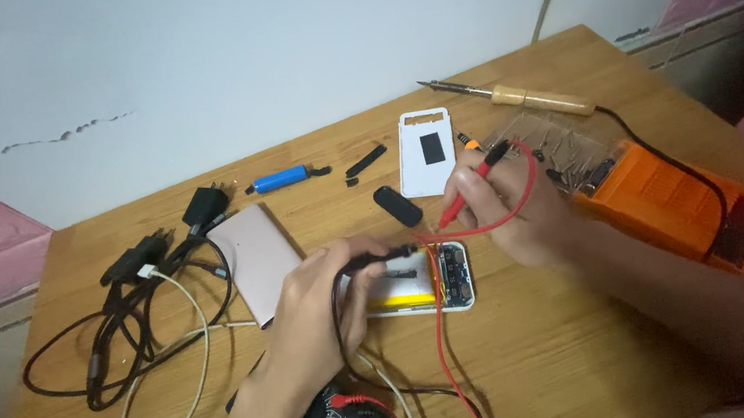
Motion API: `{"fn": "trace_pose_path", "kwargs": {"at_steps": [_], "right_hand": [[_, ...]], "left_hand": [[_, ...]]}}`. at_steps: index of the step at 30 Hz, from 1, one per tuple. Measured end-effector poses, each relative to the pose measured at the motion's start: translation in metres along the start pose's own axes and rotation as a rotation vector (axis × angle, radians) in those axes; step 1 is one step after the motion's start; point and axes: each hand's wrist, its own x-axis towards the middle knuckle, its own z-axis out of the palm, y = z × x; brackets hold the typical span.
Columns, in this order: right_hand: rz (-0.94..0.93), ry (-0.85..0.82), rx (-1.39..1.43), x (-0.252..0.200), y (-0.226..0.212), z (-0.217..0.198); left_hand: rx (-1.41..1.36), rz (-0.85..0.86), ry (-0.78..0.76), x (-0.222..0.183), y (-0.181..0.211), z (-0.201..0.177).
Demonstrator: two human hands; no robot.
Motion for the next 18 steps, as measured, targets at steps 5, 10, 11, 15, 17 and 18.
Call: {"fn": "trace_pose_path", "kwargs": {"at_steps": [5,10,11,15,17,18], "right_hand": [[0.023,0.032,0.19,0.0,0.011,0.004],[0.009,0.068,0.0,0.002,0.026,0.012],[0.016,0.068,0.001,0.0,0.025,0.012],[0.394,0.134,0.252,-0.002,0.025,0.005],[0.397,0.152,0.221,0.002,0.03,0.0],[0.416,0.132,0.391,0.001,0.033,-0.001]], "left_hand": [[-0.089,-0.024,-0.056,0.003,-0.003,0.004],[-0.06,-0.068,-0.143,0.003,-0.003,0.004],[-0.066,-0.071,-0.148,0.001,-0.004,0.004],[-0.057,-0.087,-0.151,0.004,0.002,0.004],[-0.063,-0.111,-0.152,0.007,0.002,0.004],[-0.072,-0.106,-0.156,0.006,0.0,0.005]]}}
